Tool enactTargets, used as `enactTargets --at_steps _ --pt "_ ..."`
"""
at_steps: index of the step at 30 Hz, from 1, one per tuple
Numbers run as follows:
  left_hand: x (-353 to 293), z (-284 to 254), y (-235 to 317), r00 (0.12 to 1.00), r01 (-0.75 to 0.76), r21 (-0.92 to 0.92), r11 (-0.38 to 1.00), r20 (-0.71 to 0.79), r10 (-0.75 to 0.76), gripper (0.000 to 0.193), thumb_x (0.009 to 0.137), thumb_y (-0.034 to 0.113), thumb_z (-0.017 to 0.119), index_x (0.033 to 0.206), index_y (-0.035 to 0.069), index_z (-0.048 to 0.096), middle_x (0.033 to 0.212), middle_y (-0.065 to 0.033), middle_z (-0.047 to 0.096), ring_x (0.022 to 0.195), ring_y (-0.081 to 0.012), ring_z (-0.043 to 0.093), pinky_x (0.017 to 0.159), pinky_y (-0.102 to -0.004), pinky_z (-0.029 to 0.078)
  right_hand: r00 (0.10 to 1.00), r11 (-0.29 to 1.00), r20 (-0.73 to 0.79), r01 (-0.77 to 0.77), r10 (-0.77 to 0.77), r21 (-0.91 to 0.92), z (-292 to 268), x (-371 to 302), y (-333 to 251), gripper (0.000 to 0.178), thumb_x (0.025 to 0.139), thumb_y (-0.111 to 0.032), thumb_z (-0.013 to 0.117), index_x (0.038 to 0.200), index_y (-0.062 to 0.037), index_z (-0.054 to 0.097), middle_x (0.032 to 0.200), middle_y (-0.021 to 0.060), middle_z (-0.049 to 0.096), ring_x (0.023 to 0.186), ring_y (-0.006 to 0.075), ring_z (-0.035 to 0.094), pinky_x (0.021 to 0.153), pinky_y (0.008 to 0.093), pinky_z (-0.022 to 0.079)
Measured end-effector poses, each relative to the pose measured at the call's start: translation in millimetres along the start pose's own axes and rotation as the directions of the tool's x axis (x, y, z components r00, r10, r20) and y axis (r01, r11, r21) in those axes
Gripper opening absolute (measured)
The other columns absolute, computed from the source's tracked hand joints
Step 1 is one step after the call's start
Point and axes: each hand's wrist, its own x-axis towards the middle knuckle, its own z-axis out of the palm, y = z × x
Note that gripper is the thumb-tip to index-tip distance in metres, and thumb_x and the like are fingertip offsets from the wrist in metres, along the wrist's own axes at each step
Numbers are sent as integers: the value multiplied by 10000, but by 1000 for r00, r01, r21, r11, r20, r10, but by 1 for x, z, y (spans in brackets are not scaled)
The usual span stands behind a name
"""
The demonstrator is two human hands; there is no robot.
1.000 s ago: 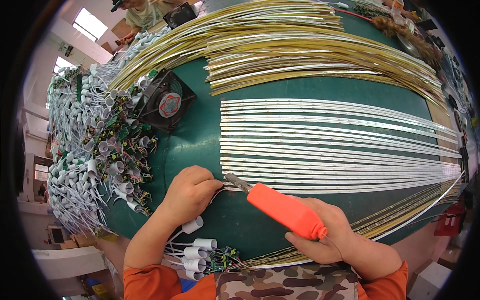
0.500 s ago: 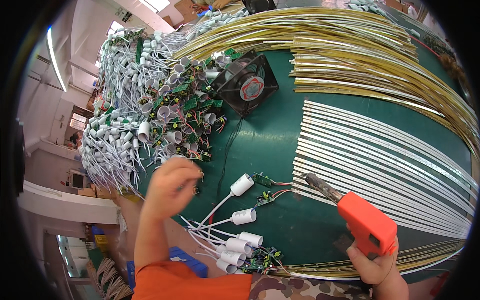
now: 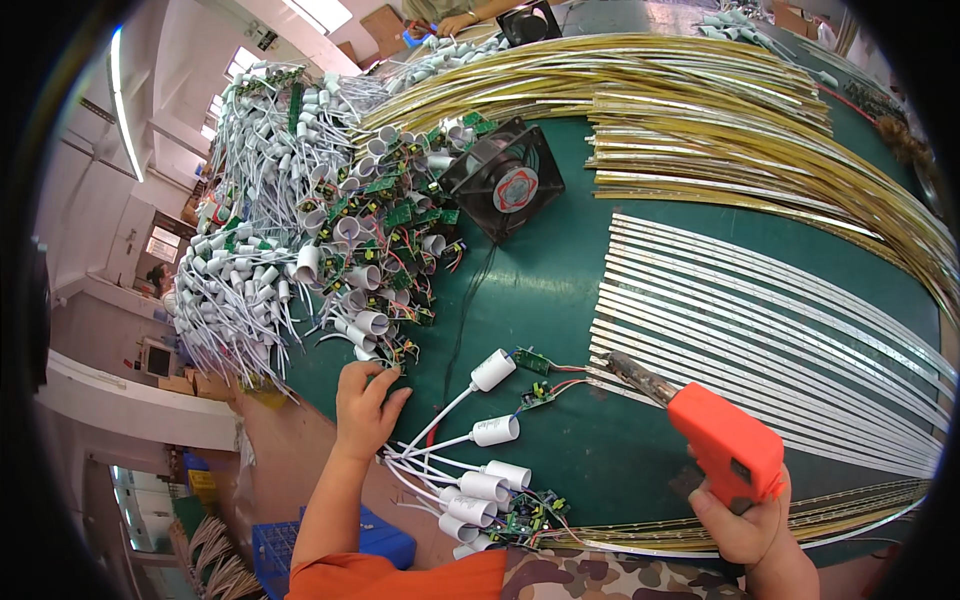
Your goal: The person aligns light strips on a work table by hand. The person then solders wired circuit components to the ends of the strips using a soldering gun.
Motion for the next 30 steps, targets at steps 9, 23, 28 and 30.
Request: enactTargets --at_steps 9,23,28,30 --pt "8 16 -9 988 97 71 993 -127 -88 264 722 102 761 923 44 600 922 -107 554 841 -306 541 707 -399 456 992 992 -36 -116 118 44 1 -1 -3 539 731 -37 635 1250 27 500 1129 130 621 663 87 564 593 238 468" --pt "75 -35 64 961 259 -955 143 240 -138 180 949 173 589 1016 7 563 981 -161 617 880 -221 616 798 -343 504 975 811 -43 -155 217 564 6 10 -26 489 843 -196 690 1228 30 490 1073 180 646 915 219 655 792 350 538" --pt "112 7 128 912 410 -898 -158 398 102 149 954 124 573 1037 4 540 1031 -178 626 978 -251 616 860 -376 493 978 886 13 -193 207 422 27 26 -41 540 863 -95 687 1311 -16 397 1119 119 623 1045 197 603 933 348 483" --pt "121 11 148 871 483 -863 -146 457 181 149 955 126 575 1036 6 539 1043 -172 626 984 -245 617 875 -378 490 975 873 -31 -184 222 451 36 29 -43 650 840 -93 714 1360 -23 329 1155 97 600 1078 169 579 956 329 462"
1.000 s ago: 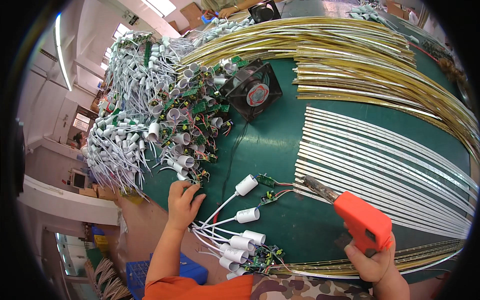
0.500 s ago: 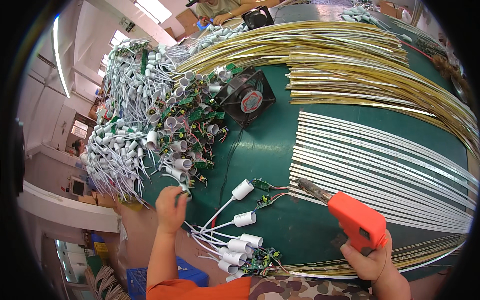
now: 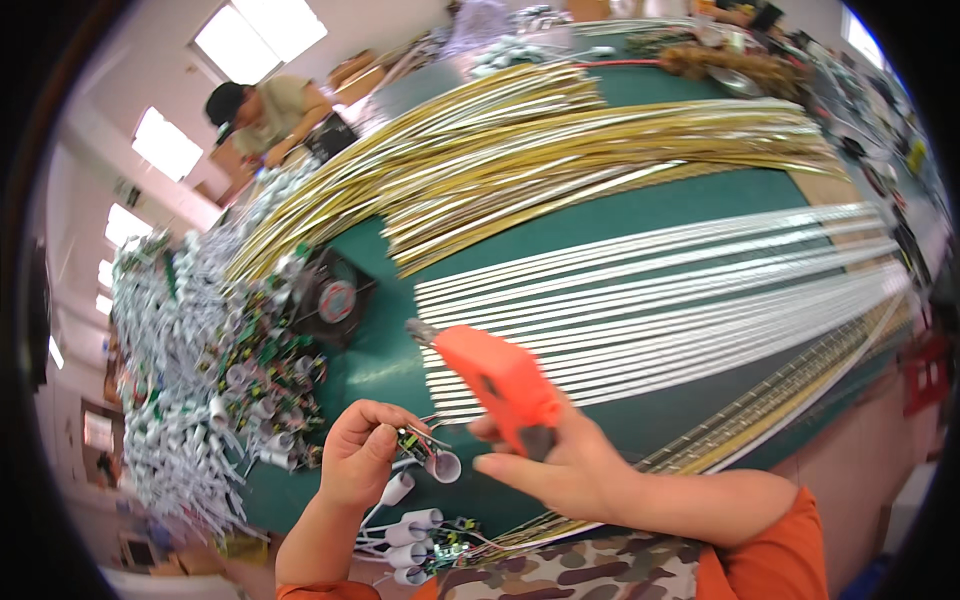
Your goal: The person aligns light strips on a work table by hand. The person then solders wired circuit components to the ends of the strips using a soldering gun.
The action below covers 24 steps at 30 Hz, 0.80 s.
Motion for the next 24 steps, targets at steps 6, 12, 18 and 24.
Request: enactTargets --at_steps 6,12,18,24 --pt "23 33 -12 990 -75 198 977 130 50 158 963 110 566 1076 0 546 1073 -108 625 956 -152 598 826 -280 486 991 981 -64 109 -120 -163 -1 6 9 752 814 10 576 1460 -84 202 1186 146 554 1092 219 570 953 340 461" --pt "32 43 -19 977 -164 374 913 192 96 131 954 80 566 1057 -1 561 1053 -105 628 935 -150 599 825 -280 487 968 940 -80 210 -239 -268 -8 6 11 778 806 2 582 1473 -70 188 1159 131 515 1066 194 548 917 342 454" --pt "29 49 -27 979 -130 275 953 189 79 237 918 36 604 1123 -8 493 1106 -114 583 988 -166 588 872 -305 492 900 826 -77 356 -429 -437 -9 6 13 712 829 -18 566 1455 -45 227 1193 261 548 1049 416 589 876 430 483" --pt "27 59 -26 991 103 118 988 76 -112 334 850 -56 629 1112 17 435 1082 -97 530 984 -152 570 829 -287 493 940 898 -73 292 -333 -330 -14 2 11 712 833 -42 598 1459 -96 262 1175 209 566 1024 342 608 861 386 487"
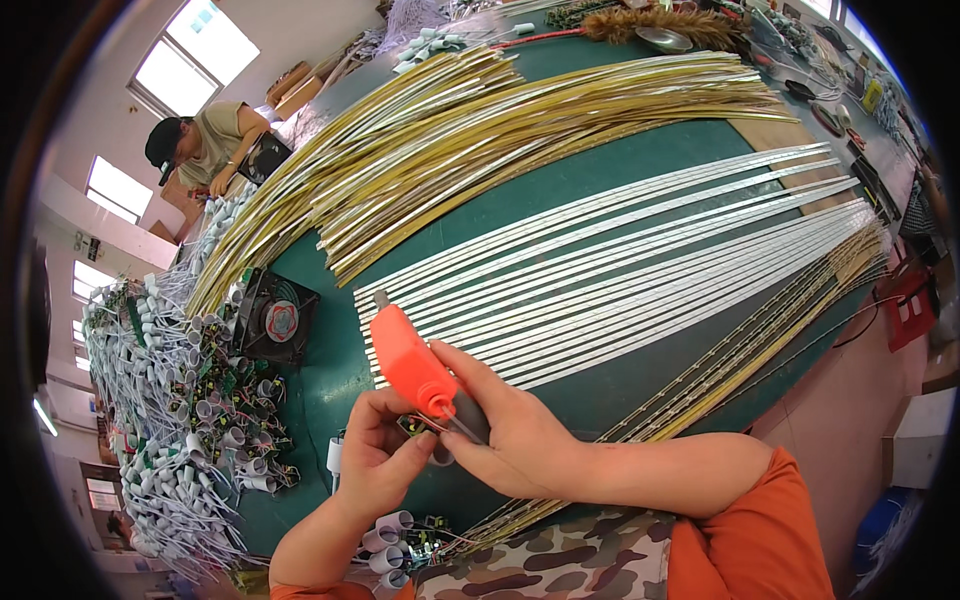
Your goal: The person aligns light strips on a work table by hand. The person then solders wired circuit components to the ends of the strips using a soldering gun.
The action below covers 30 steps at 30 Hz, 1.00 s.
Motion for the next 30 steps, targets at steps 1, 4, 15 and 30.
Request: enactTargets --at_steps 1,4,15,30 --pt "0 -1 0 999 -31 40 999 21 30 329 828 -58 627 1099 13 453 1063 -97 536 969 -155 574 809 -283 490 999 998 12 -43 43 47 -3 0 -1 712 833 -51 606 1459 -112 273 1143 177 579 993 292 622 855 369 488" --pt "2 -12 7 988 -129 340 931 125 92 308 780 -47 624 1056 4 497 1000 -108 556 906 -183 593 748 -290 490 963 961 97 -261 252 96 -16 4 -15 704 834 -39 600 1456 -124 283 1041 103 582 913 180 609 832 328 487" --pt "5 -16 20 970 -212 711 670 235 57 204 820 67 689 961 16 551 836 -95 594 769 -194 604 681 -312 482 954 945 2 -298 300 138 -27 16 -21 573 802 -39 621 1316 -60 369 888 20 548 842 109 540 796 268 452" --pt "-14 -78 95 965 -66 606 792 -163 205 146 804 13 650 692 33 559 632 11 479 627 -77 461 613 -272 426 965 962 -29 -255 259 98 -33 5 -24 357 807 -29 654 1121 -36 484 902 29 586 840 103 559 769 284 470"
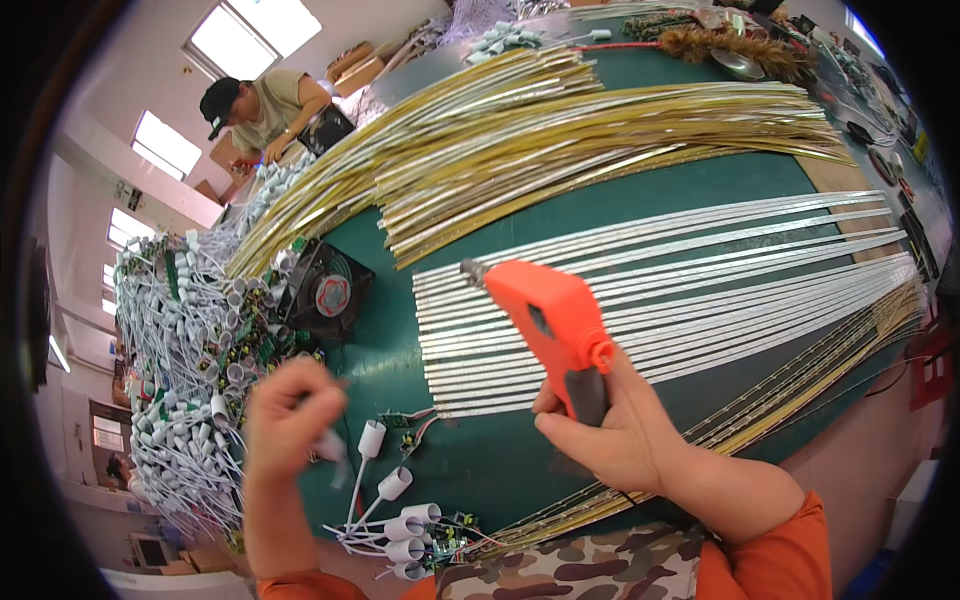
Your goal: The person aligns light strips on a work table by hand. The person then solders wired circuit components to the ends of the strips using a soldering gun.
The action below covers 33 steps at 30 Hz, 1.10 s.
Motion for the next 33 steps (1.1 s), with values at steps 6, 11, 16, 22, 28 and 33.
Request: enactTargets --at_steps 6,11,16,22,28,33 --pt "3 -34 12 991 -86 585 806 -36 131 209 764 86 677 631 12 535 606 -78 486 557 -213 478 520 -338 369 1000 998 -19 9 -8 65 0 -2 -5 176 802 -13 641 961 -37 569 859 13 577 791 91 550 724 275 461" --pt "21 0 -67 970 49 421 906 195 -143 204 814 126 696 727 -26 592 653 -66 544 606 -150 509 557 -309 410 1000 999 18 22 -23 30 6 -2 6 183 800 -35 647 969 -31 578 873 22 582 804 99 556 725 285 469" --pt "28 26 -93 945 165 254 953 237 -227 140 862 116 670 827 -15 634 743 -46 597 685 -107 530 621 -262 438 999 999 32 -11 12 -46 2 -6 9 187 794 -40 654 966 -28 581 876 26 588 800 103 563 729 290 477" --pt "22 30 -92 907 144 287 947 344 -243 152 851 117 669 785 -10 619 691 -32 577 648 -95 513 594 -263 431 994 999 106 -2 8 -53 -4 -7 21 330 783 -18 643 1096 -5 540 907 53 609 808 113 580 721 278 477" --pt "24 30 -96 894 160 268 950 368 -255 136 850 119 661 820 -12 641 702 -42 591 644 -112 529 595 -267 436 971 997 230 57 -70 60 -12 -12 25 518 778 -87 670 1260 -9 499 1125 119 608 890 158 616 732 273 499" --pt "26 29 -98 900 114 253 961 384 -207 137 856 122 652 853 -15 647 732 -52 608 669 -118 546 610 -272 449 989 984 126 51 -73 168 -5 -18 13 594 742 -134 703 1283 -3 494 1111 139 626 933 175 630 749 273 515"
